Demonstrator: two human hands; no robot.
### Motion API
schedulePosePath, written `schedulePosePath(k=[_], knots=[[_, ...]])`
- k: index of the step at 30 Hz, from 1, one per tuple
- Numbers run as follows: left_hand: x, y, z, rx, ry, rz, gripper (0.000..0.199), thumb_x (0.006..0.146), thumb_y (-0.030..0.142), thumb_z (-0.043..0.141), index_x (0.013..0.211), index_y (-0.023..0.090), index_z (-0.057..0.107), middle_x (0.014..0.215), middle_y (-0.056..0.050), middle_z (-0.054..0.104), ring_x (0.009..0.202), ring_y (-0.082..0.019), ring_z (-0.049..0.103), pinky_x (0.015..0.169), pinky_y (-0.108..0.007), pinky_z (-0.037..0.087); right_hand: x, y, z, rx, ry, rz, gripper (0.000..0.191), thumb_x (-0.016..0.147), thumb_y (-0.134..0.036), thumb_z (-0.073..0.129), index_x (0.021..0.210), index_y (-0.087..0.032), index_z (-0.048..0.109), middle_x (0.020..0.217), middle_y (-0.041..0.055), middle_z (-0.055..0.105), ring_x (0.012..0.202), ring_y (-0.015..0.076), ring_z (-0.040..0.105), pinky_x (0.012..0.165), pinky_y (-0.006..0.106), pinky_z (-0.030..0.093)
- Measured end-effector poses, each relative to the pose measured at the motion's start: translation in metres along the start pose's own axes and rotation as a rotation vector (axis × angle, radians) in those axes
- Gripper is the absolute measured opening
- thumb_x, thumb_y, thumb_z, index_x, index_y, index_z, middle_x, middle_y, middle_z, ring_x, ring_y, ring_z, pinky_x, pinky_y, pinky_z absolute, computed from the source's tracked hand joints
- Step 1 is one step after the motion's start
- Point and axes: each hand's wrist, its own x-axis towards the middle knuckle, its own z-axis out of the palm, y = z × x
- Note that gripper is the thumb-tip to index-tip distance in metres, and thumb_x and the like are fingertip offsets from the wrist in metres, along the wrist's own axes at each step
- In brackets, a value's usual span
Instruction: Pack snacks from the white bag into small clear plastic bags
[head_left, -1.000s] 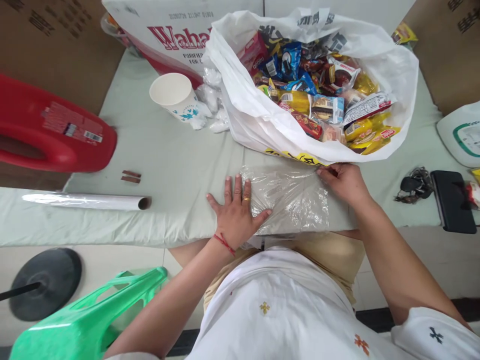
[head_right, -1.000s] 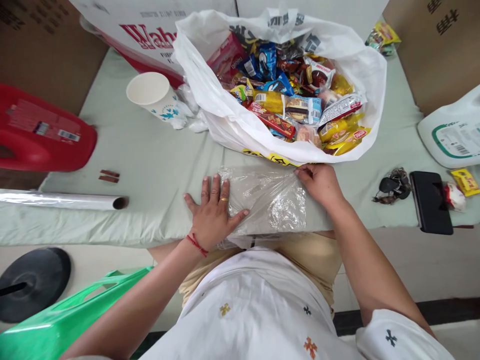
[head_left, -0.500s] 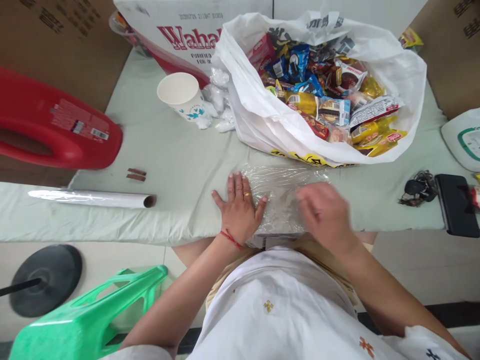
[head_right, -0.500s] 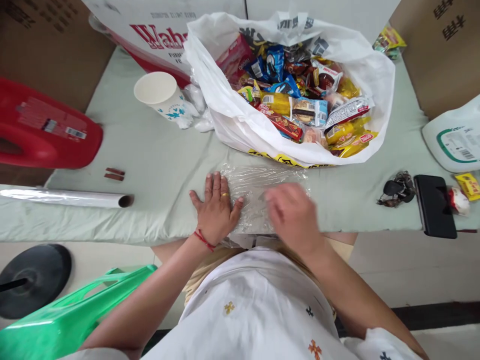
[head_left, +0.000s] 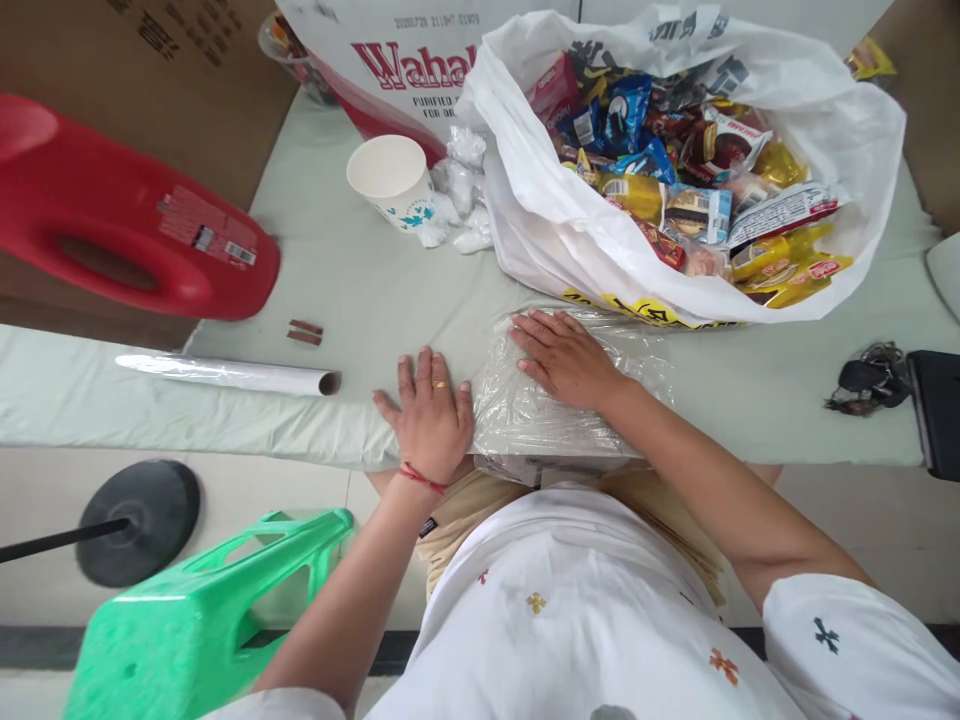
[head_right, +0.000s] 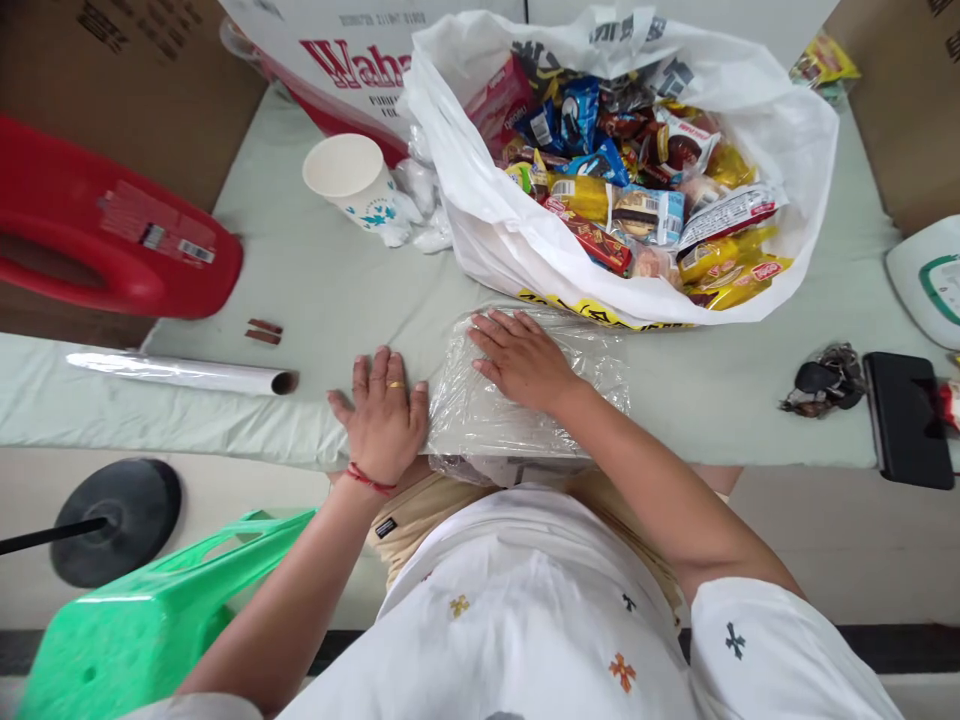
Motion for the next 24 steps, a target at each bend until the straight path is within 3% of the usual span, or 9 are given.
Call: schedulePosePath(k=[4,7,9,11,13,16,18,20,24], knots=[[0.000,-0.005,-0.011,-0.063,0.058,-0.056,0.062,0.104,0.045,0.044,0.157,0.012,0.044,0.169,-0.028,0.035,0.162,-0.045,0.022,0.122,-0.079,0.022,0.003,0.000,0.001,0.002,0.013,0.020,0.055,0.112,-0.042,0.036,0.158,-0.014,0.050,0.169,0.0108,0.042,0.158,0.0311,0.034,0.131,0.053,0.022],[0.003,0.010,-0.038,-0.129,0.216,-0.019,0.052,0.103,0.041,0.049,0.150,0.018,0.050,0.167,-0.024,0.038,0.164,-0.039,0.020,0.126,-0.069,0.026,0.003,0.001,0.002,0.001,0.020,0.013,0.055,0.112,-0.043,0.038,0.157,-0.015,0.050,0.169,0.0110,0.042,0.158,0.0314,0.034,0.131,0.053,0.022],[0.006,0.030,-0.057,-0.206,0.303,0.072,0.041,0.105,0.036,0.046,0.142,0.021,0.057,0.158,-0.020,0.050,0.160,-0.033,0.032,0.126,-0.060,0.033,0.002,0.001,0.003,-0.003,0.020,0.006,0.055,0.112,-0.043,0.038,0.157,-0.014,0.050,0.170,0.0108,0.042,0.158,0.0320,0.033,0.131,0.053,0.021],[0.011,0.056,-0.067,-0.324,0.270,0.215,0.036,0.109,0.033,0.036,0.131,0.021,0.062,0.140,-0.016,0.064,0.145,-0.026,0.052,0.122,-0.050,0.043,0.002,0.002,0.004,-0.001,0.020,0.007,0.055,0.111,-0.041,0.039,0.158,-0.014,0.049,0.170,0.0111,0.042,0.159,0.0320,0.033,0.132,0.053,0.020],[0.021,0.081,-0.060,-0.428,0.158,0.351,0.043,0.111,0.035,0.027,0.125,0.021,0.064,0.134,-0.013,0.068,0.136,-0.022,0.059,0.120,-0.043,0.046,0.002,0.003,0.006,0.019,0.016,0.012,0.054,0.109,-0.035,0.043,0.159,-0.013,0.048,0.169,0.0121,0.043,0.159,0.0307,0.032,0.132,0.052,0.019],[0.043,0.100,-0.024,-0.476,0.067,0.418,0.053,0.111,0.036,0.020,0.129,0.015,0.064,0.141,-0.016,0.067,0.139,-0.022,0.057,0.123,-0.043,0.042,0.004,0.005,0.009,0.075,0.019,0.026,0.058,0.104,-0.025,0.048,0.160,-0.011,0.046,0.166,0.0148,0.046,0.158,0.0296,0.034,0.133,0.051,0.018],[0.058,0.097,0.002,-0.421,0.016,0.396,0.058,0.111,0.040,0.020,0.137,0.007,0.061,0.145,-0.021,0.065,0.144,-0.028,0.054,0.126,-0.050,0.038,0.006,0.007,0.010,0.137,0.044,0.041,0.059,0.102,-0.021,0.046,0.160,-0.009,0.046,0.164,0.0165,0.049,0.156,0.0302,0.038,0.133,0.051,0.020],[0.069,0.086,0.018,-0.363,-0.032,0.419,0.061,0.111,0.042,0.020,0.149,0.007,0.053,0.155,-0.021,0.058,0.151,-0.028,0.047,0.127,-0.050,0.035,0.007,0.012,0.011,0.228,0.085,0.030,0.057,0.102,-0.019,0.043,0.158,-0.010,0.050,0.160,0.0163,0.053,0.154,0.0297,0.041,0.132,0.052,0.025],[0.073,0.065,0.019,-0.197,-0.126,0.439,0.062,0.111,0.043,0.022,0.166,0.016,0.034,0.172,-0.015,0.038,0.160,-0.025,0.036,0.131,-0.057,0.022,0.008,0.031,0.012,0.462,0.227,0.017,0.051,0.099,-0.017,0.041,0.144,-0.014,0.065,0.151,0.0144,0.063,0.149,0.0270,0.048,0.129,0.049,0.034]])
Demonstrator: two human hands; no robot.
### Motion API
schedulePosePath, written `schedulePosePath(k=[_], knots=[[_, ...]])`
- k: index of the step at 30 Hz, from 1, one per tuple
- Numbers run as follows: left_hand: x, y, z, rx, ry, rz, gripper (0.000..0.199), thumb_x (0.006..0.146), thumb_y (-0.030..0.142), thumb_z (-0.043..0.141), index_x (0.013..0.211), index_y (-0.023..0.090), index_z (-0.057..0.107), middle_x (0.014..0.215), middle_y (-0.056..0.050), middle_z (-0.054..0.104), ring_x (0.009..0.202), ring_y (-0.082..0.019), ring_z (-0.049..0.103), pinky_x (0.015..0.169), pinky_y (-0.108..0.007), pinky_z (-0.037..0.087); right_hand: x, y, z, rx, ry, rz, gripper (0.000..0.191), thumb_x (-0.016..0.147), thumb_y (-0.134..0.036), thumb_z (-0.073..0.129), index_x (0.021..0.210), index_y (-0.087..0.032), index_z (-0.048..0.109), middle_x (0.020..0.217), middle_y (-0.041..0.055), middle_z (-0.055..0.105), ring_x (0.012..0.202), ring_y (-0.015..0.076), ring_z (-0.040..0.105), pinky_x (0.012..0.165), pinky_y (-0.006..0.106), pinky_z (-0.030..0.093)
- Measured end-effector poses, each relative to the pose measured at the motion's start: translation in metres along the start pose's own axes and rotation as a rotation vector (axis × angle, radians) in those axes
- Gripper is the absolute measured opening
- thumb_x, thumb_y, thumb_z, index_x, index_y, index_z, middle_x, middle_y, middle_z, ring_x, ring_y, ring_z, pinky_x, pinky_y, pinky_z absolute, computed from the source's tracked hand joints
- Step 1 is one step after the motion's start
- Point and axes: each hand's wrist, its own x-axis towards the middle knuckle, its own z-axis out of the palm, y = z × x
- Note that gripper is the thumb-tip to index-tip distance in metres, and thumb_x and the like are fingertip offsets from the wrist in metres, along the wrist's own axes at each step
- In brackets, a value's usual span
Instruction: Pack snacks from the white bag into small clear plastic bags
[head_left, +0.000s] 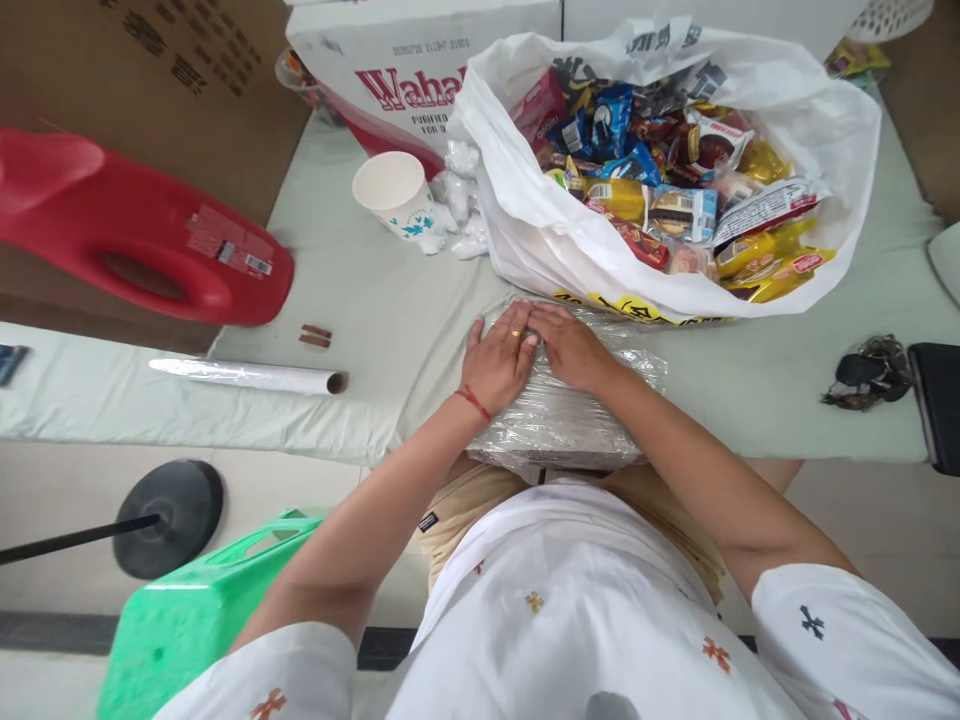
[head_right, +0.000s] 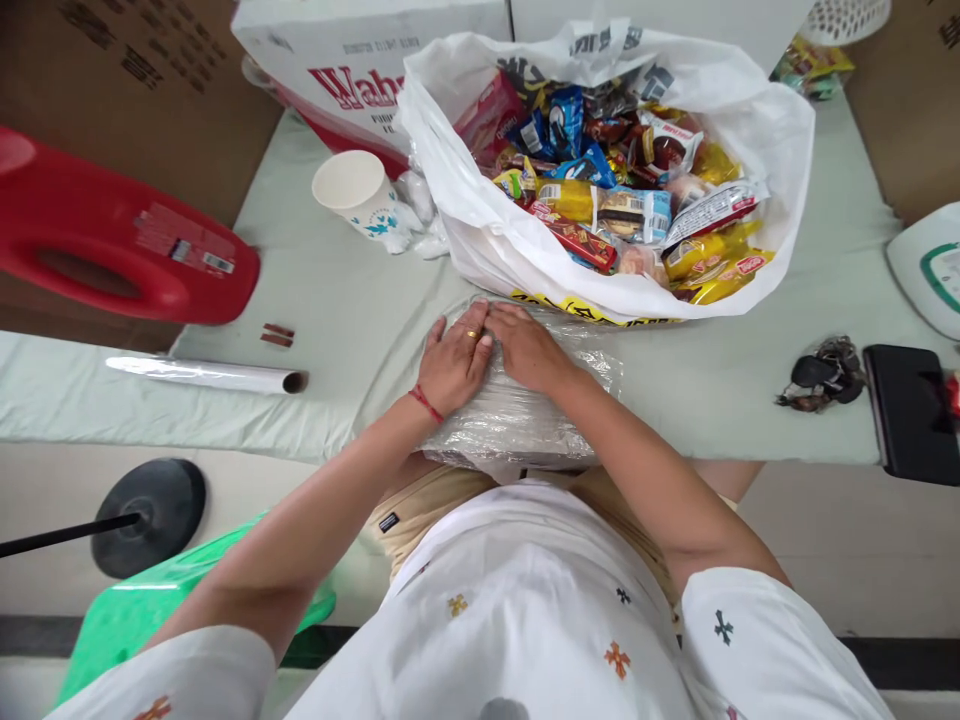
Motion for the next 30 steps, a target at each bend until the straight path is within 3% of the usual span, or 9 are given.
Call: schedulePosePath(k=[3,6,9,12,15,19,23,26,30], knots=[[-0.004,-0.001,-0.005,0.117,-0.082,-0.040,0.063,0.110,0.046,0.025,0.167,0.021,0.032,0.176,-0.012,0.026,0.162,-0.028,0.031,0.130,-0.068,0.008,0.004,0.010,-0.008,0.230,0.170,0.173,0.043,0.101,-0.022,0.042,0.132,-0.015,0.070,0.139,0.0124,0.071,0.136,0.0260,0.061,0.124,0.048,0.042],[-0.004,0.003,-0.005,0.175,-0.107,-0.096,0.065,0.109,0.053,0.026,0.168,0.026,0.030,0.178,-0.010,0.020,0.164,-0.031,0.026,0.127,-0.076,0.005,0.006,0.001,-0.016,0.335,0.227,0.327,0.038,0.103,-0.030,0.043,0.121,-0.016,0.074,0.124,0.0101,0.077,0.119,0.0255,0.070,0.115,0.048,0.050],[-0.003,0.005,-0.004,0.193,-0.127,-0.141,0.067,0.108,0.052,0.025,0.170,0.026,0.025,0.178,-0.009,0.019,0.165,-0.032,0.020,0.125,-0.079,0.004,-0.010,-0.028,-0.022,0.157,0.154,0.168,0.038,0.105,-0.031,0.045,0.127,-0.017,0.073,0.130,0.0107,0.075,0.127,0.0266,0.066,0.117,0.049,0.048],[-0.002,0.003,-0.006,0.198,-0.151,-0.161,0.066,0.108,0.050,0.025,0.170,0.027,0.022,0.178,-0.008,0.018,0.166,-0.032,0.016,0.124,-0.080,0.004,-0.054,-0.055,-0.023,-0.104,-0.072,-0.060,0.045,0.107,-0.033,0.048,0.146,-0.017,0.062,0.157,0.0127,0.058,0.151,0.0295,0.046,0.127,0.054,0.035],[-0.002,0.002,-0.009,0.194,-0.132,-0.174,0.068,0.108,0.056,0.025,0.170,0.028,0.024,0.178,-0.008,0.019,0.166,-0.032,0.015,0.124,-0.081,0.005,-0.112,-0.062,-0.029,-0.329,-0.235,0.005,0.051,0.108,-0.033,0.051,0.157,-0.020,0.052,0.167,0.0114,0.046,0.157,0.0325,0.037,0.129,0.062,0.028],[-0.014,0.010,-0.010,0.198,-0.112,-0.154,0.070,0.107,0.060,0.029,0.169,0.028,0.028,0.178,-0.009,0.019,0.166,-0.034,0.015,0.123,-0.083,0.005,-0.162,-0.062,-0.048,-0.383,-0.106,0.198,0.053,0.109,-0.034,0.048,0.159,-0.016,0.048,0.164,0.0160,0.049,0.155,0.0329,0.041,0.126,0.061,0.038],[-0.039,0.022,-0.007,0.201,-0.119,-0.105,0.068,0.107,0.059,0.030,0.168,0.029,0.029,0.178,-0.010,0.019,0.166,-0.036,0.016,0.122,-0.083,0.003,-0.151,-0.074,-0.057,-0.248,0.031,0.130,0.046,0.108,-0.029,0.049,0.152,-0.019,0.056,0.146,0.0135,0.066,0.145,0.0283,0.053,0.119,0.052,0.049],[-0.052,0.025,-0.004,0.199,-0.121,-0.111,0.068,0.107,0.060,0.032,0.168,0.031,0.031,0.178,-0.010,0.019,0.165,-0.038,0.017,0.120,-0.085,0.001,-0.128,-0.072,-0.055,-0.295,-0.060,0.083,0.047,0.109,-0.033,0.045,0.153,-0.018,0.056,0.154,0.0119,0.061,0.149,0.0287,0.049,0.125,0.053,0.041],[-0.052,0.023,-0.004,0.185,-0.120,-0.139,0.067,0.107,0.061,0.032,0.168,0.032,0.031,0.177,-0.010,0.020,0.165,-0.038,0.017,0.120,-0.084,0.000,-0.114,-0.036,-0.068,-0.507,-0.139,0.254,0.054,0.112,-0.041,0.035,0.159,-0.019,0.050,0.162,0.0109,0.053,0.153,0.0335,0.043,0.128,0.063,0.029]])
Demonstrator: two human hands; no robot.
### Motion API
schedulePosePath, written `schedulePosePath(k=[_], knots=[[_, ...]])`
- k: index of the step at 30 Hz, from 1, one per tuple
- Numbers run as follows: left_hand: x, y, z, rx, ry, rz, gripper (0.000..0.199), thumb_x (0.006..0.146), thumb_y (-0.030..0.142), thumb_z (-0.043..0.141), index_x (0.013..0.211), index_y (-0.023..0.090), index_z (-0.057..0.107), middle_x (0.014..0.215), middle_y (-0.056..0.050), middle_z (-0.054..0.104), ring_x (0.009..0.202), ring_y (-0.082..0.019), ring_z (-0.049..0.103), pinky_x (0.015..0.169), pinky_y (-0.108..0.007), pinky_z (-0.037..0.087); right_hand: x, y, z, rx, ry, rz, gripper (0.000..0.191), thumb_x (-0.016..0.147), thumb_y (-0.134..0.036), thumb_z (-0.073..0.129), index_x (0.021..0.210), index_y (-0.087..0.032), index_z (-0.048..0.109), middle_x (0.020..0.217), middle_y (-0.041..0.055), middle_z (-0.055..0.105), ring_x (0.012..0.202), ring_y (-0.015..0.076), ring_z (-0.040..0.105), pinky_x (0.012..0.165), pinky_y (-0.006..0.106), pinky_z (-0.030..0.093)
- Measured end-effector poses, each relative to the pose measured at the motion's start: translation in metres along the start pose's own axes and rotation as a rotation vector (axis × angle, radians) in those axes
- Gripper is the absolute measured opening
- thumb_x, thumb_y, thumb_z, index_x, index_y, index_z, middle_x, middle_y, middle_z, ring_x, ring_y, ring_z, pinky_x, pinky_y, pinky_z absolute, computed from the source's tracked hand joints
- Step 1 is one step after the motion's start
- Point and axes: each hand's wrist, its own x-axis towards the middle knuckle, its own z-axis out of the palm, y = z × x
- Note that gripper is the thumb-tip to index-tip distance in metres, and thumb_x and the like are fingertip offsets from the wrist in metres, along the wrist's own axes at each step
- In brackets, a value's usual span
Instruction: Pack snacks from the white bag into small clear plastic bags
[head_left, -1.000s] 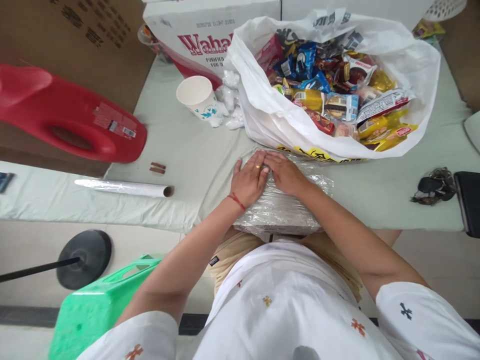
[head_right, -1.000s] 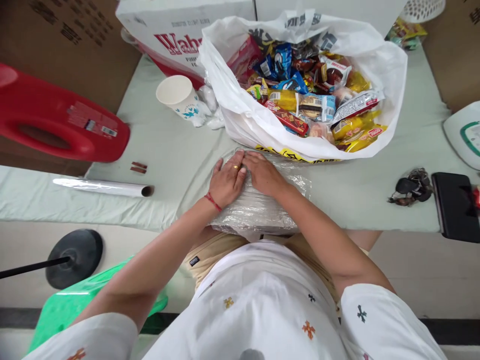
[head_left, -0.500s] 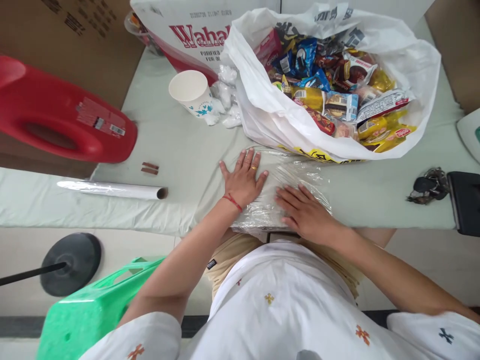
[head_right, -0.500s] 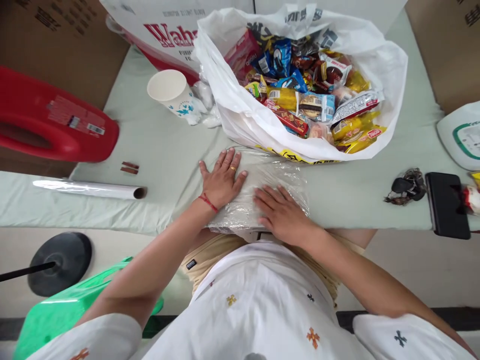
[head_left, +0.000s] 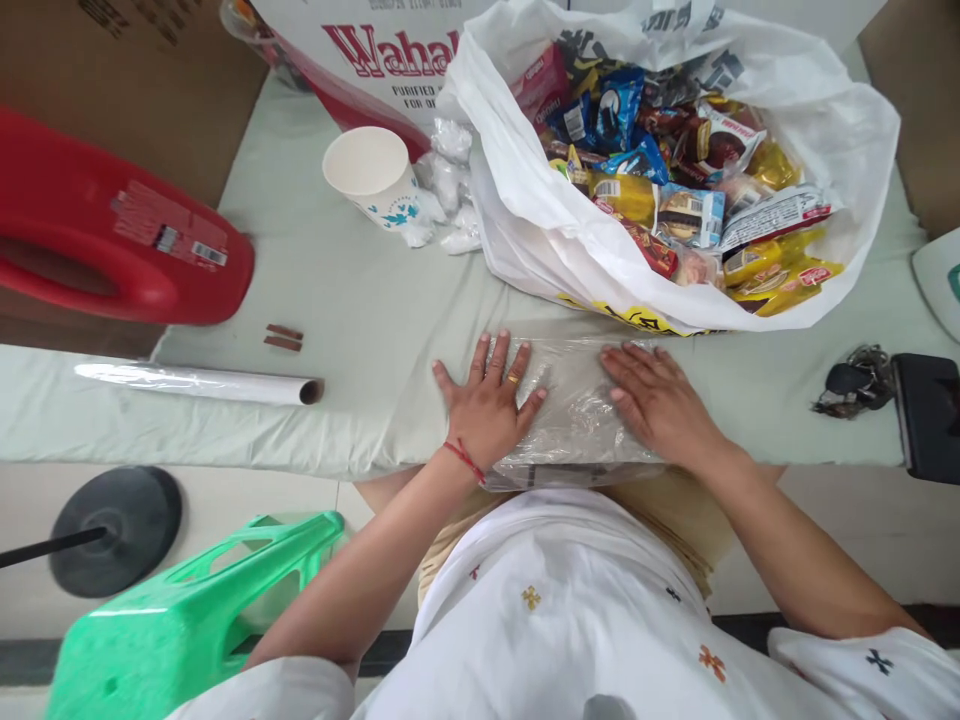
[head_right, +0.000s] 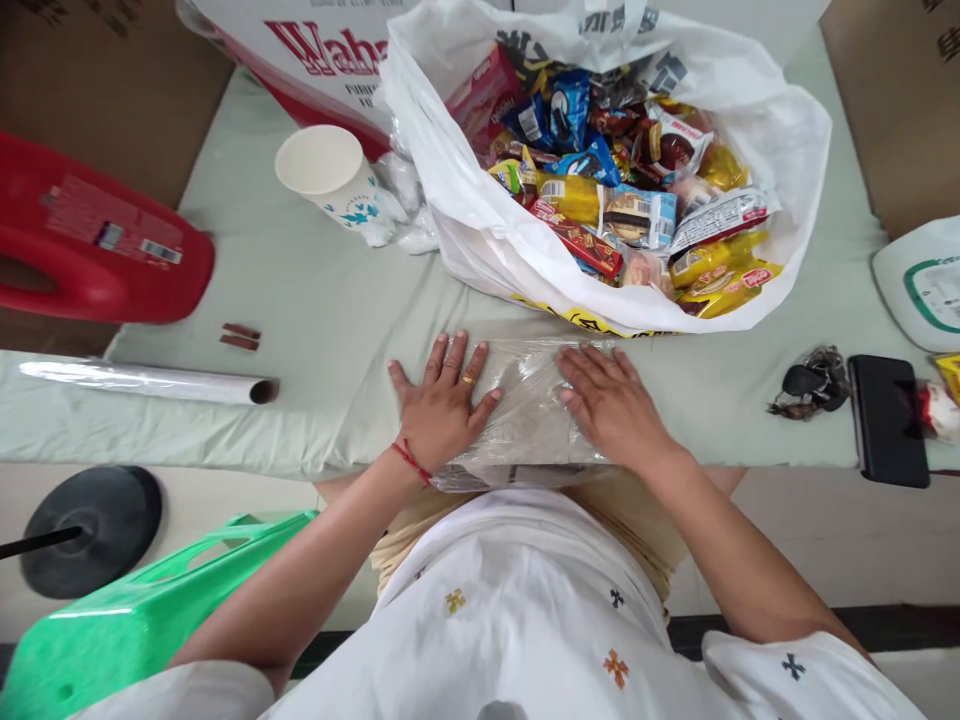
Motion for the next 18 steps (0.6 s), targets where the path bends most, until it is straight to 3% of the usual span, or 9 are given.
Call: schedulePosePath(k=[3,6,11,13,16,18], knots=[[0.008,-0.002,-0.002,-0.011,-0.007,-0.011,0.070,0.106,0.063,0.032,0.168,0.032,0.029,0.178,-0.009,0.019,0.166,-0.037,0.016,0.121,-0.083,0.000,0.007,0.036,-0.002,-0.099,0.024,0.139,0.056,0.111,-0.042,0.030,0.155,-0.018,0.055,0.156,0.0134,0.059,0.145,0.0359,0.050,0.124,0.062,0.033],[0.018,-0.004,-0.005,-0.012,-0.020,-0.030,0.074,0.105,0.066,0.032,0.169,0.031,0.027,0.178,-0.009,0.017,0.166,-0.036,0.015,0.122,-0.082,0.000,0.011,0.057,-0.001,-0.149,0.055,0.229,0.059,0.111,-0.043,0.026,0.144,-0.014,0.066,0.141,0.0168,0.069,0.133,0.0376,0.059,0.119,0.062,0.038],[0.025,-0.007,-0.007,-0.001,-0.015,-0.043,0.075,0.104,0.067,0.033,0.169,0.032,0.026,0.178,-0.009,0.017,0.166,-0.036,0.015,0.123,-0.082,0.000,0.004,0.047,-0.008,-0.002,0.157,0.220,0.056,0.109,-0.046,0.034,0.136,-0.013,0.071,0.134,0.0188,0.073,0.128,0.0390,0.061,0.115,0.062,0.043],[0.025,-0.008,-0.007,0.001,-0.006,-0.038,0.074,0.104,0.067,0.033,0.169,0.032,0.026,0.178,-0.009,0.018,0.166,-0.036,0.015,0.122,-0.082,0.000,-0.006,0.036,-0.027,0.184,0.204,0.227,0.051,0.106,-0.052,0.044,0.126,-0.018,0.076,0.125,0.0158,0.077,0.118,0.0359,0.068,0.106,0.057,0.053],[0.023,-0.009,-0.005,-0.001,0.005,-0.034,0.075,0.104,0.067,0.034,0.169,0.031,0.027,0.178,-0.010,0.019,0.165,-0.038,0.015,0.121,-0.084,0.000,-0.014,0.025,-0.071,0.463,0.244,0.299,0.035,0.102,-0.054,0.058,0.110,-0.027,0.080,0.097,0.0063,0.082,0.089,0.0276,0.076,0.088,0.047,0.061],[0.023,-0.009,-0.004,-0.003,0.010,-0.037,0.075,0.104,0.066,0.034,0.169,0.030,0.027,0.178,-0.011,0.020,0.165,-0.038,0.016,0.121,-0.084,0.000,-0.006,0.027,-0.103,0.448,0.401,0.359,0.030,0.100,-0.053,0.063,0.105,-0.029,0.081,0.082,0.0037,0.079,0.077,0.0258,0.074,0.082,0.046,0.062]])
